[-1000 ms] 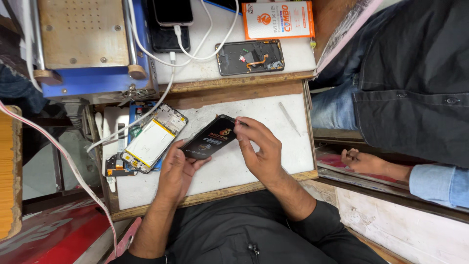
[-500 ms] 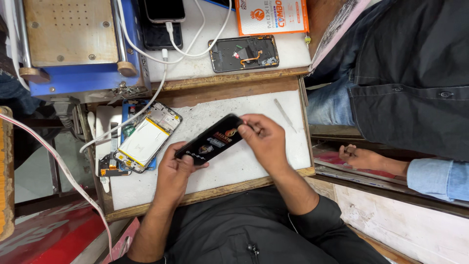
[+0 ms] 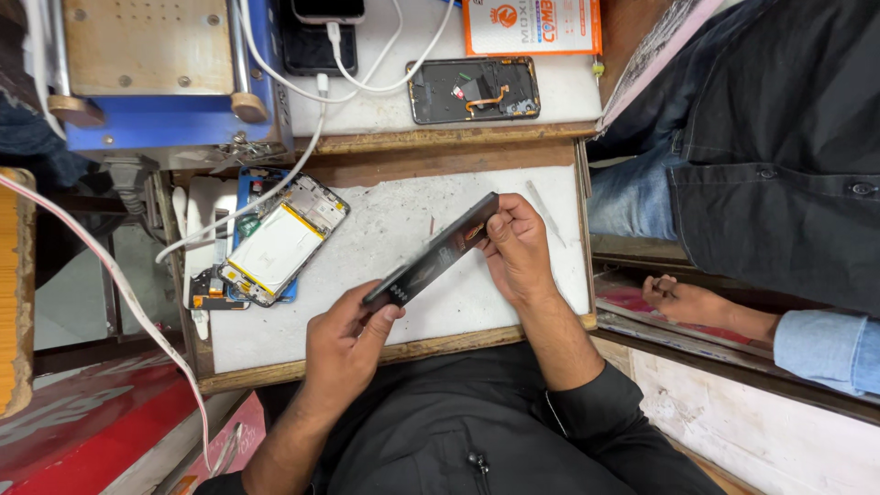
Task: The person handles a disassembled smartphone, peels off a protective film from the back cover, and then places a new battery into the phone chassis. The person also handles a second disassembled phone and a battery box.
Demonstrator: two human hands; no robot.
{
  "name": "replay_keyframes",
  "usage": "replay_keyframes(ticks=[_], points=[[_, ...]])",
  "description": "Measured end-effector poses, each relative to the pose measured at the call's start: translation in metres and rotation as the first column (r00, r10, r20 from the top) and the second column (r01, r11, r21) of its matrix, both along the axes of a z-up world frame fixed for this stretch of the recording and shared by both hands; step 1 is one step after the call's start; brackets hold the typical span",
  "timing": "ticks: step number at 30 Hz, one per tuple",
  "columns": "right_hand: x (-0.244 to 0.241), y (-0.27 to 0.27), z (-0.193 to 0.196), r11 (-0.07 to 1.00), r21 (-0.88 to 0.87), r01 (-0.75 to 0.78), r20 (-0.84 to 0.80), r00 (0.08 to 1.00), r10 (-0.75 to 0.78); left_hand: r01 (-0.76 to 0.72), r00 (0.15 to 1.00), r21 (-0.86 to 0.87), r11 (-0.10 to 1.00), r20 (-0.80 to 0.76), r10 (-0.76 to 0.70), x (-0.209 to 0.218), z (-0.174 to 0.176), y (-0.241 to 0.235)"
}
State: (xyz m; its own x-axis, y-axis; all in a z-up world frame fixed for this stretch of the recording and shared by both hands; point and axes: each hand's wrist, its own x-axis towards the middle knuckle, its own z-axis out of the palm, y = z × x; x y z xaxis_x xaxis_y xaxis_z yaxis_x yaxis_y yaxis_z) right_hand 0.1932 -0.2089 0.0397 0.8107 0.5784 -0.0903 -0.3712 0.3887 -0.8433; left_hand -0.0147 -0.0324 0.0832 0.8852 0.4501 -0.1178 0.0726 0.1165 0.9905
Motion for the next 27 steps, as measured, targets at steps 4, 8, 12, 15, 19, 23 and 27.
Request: replay_keyframes(ticks=[4,8,12,15,19,23,27], points=[[-0.002,-0.004,0.004,0.989,0.140,-0.040,0.003,0.999,0.040,-0.019,0.997,0.345,0.938,0.080,-0.009,-0.001,0.021,-0.003],[-0.004,0.012,0.022,0.988,0.132,-0.080,-0.068,0.994,0.089,-0.077,0.941,0.697,0.713,0.286,-0.179,0.010,0.038,-0.003],[-0.009,0.027,0.026,0.959,0.266,-0.096,-0.268,0.948,0.169,-0.015,0.943,0.890,0.456,0.165,-0.290,0.029,0.036,-0.020],[-0.008,0.037,0.017,0.916,0.394,-0.075,-0.349,0.910,0.225,-0.020,0.971,0.938,0.346,0.101,-0.219,0.038,0.030,-0.033],[-0.006,0.036,0.005,0.893,0.447,-0.064,-0.358,0.901,0.243,0.080,0.968,0.893,0.443,0.037,-0.249,0.043,0.026,-0.031],[-0.011,0.033,-0.003,0.949,0.308,-0.065,-0.300,0.940,0.162,-0.020,0.987,0.867,0.498,0.095,-0.126,0.056,0.019,-0.021],[-0.017,0.035,-0.002,0.942,0.320,-0.096,-0.287,0.939,0.193,-0.057,0.988,0.882,0.469,0.116,-0.098,0.082,0.011,-0.015]])
